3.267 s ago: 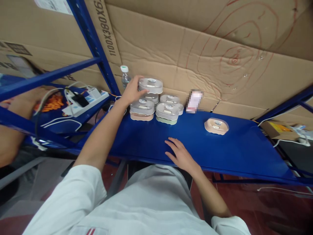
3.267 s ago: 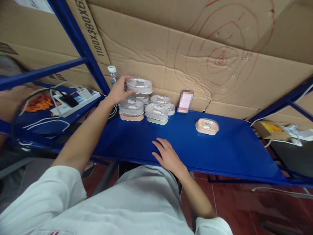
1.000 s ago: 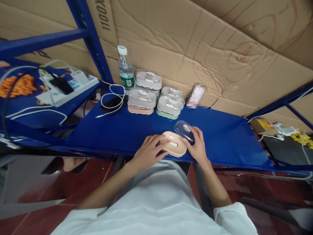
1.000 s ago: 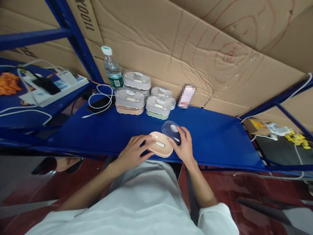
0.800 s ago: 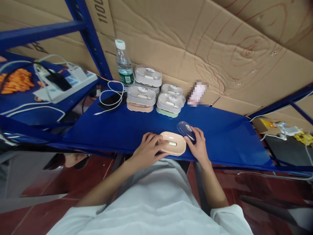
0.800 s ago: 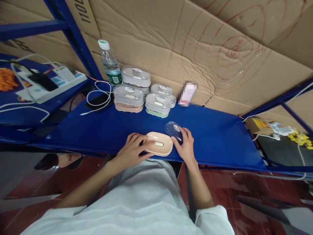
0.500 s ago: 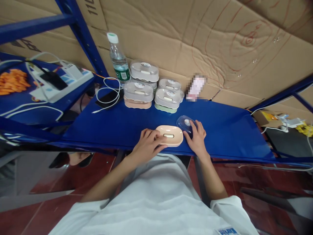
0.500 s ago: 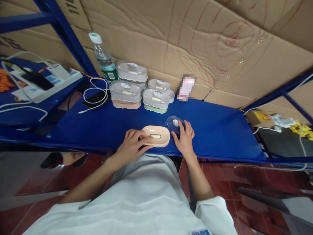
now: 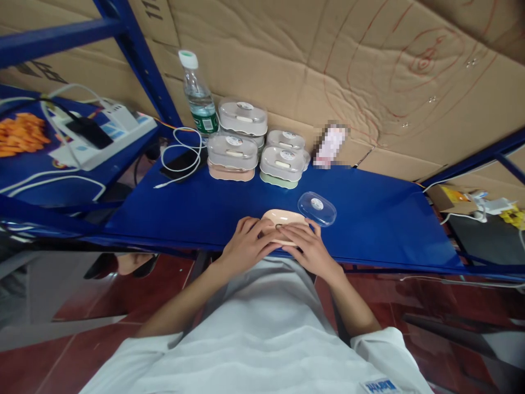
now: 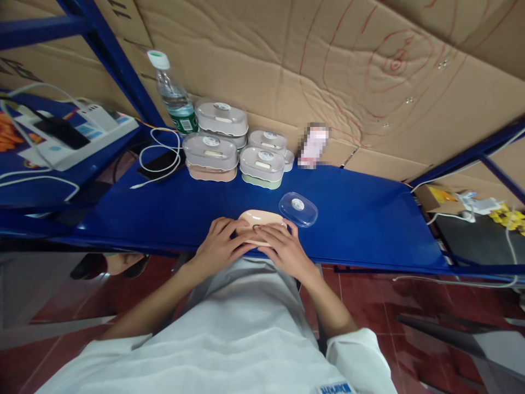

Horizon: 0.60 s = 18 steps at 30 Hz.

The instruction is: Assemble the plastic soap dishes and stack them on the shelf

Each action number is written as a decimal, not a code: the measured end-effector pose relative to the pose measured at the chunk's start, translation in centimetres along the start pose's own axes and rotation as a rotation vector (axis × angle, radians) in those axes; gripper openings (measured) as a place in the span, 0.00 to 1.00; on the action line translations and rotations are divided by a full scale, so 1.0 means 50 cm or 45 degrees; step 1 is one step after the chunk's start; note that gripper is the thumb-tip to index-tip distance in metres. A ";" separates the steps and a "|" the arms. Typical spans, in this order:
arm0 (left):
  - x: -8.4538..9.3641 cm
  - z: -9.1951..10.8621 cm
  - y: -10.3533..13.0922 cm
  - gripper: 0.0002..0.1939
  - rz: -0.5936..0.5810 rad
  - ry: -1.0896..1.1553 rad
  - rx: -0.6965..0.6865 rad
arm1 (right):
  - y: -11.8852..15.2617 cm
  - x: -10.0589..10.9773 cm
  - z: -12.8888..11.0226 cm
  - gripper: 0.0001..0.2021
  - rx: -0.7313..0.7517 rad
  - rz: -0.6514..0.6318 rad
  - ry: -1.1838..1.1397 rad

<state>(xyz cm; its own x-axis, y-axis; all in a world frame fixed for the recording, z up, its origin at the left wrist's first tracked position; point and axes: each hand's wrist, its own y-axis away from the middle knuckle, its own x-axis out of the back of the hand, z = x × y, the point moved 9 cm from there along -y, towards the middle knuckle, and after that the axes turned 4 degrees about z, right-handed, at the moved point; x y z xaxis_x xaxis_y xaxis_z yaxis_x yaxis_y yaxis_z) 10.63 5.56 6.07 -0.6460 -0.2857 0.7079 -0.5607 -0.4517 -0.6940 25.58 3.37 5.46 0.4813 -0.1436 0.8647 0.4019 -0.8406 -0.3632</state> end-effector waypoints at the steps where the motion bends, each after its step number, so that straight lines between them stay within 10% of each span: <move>1: 0.002 -0.001 -0.001 0.13 0.011 0.016 0.013 | -0.001 0.003 0.003 0.22 -0.011 0.013 -0.001; 10: 0.008 0.005 0.002 0.10 0.062 0.123 -0.018 | -0.007 0.017 0.018 0.17 -0.090 0.163 0.069; 18: -0.029 0.012 -0.002 0.18 -0.208 0.116 -0.046 | -0.007 0.032 0.034 0.15 -0.198 0.349 0.229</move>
<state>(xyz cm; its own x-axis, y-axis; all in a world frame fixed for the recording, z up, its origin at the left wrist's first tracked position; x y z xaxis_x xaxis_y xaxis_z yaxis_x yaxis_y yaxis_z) 11.94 5.52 5.21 -0.5882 -0.1322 0.7979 -0.6793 -0.4546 -0.5761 27.51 4.33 6.39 0.4044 -0.4528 0.7946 0.1467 -0.8255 -0.5451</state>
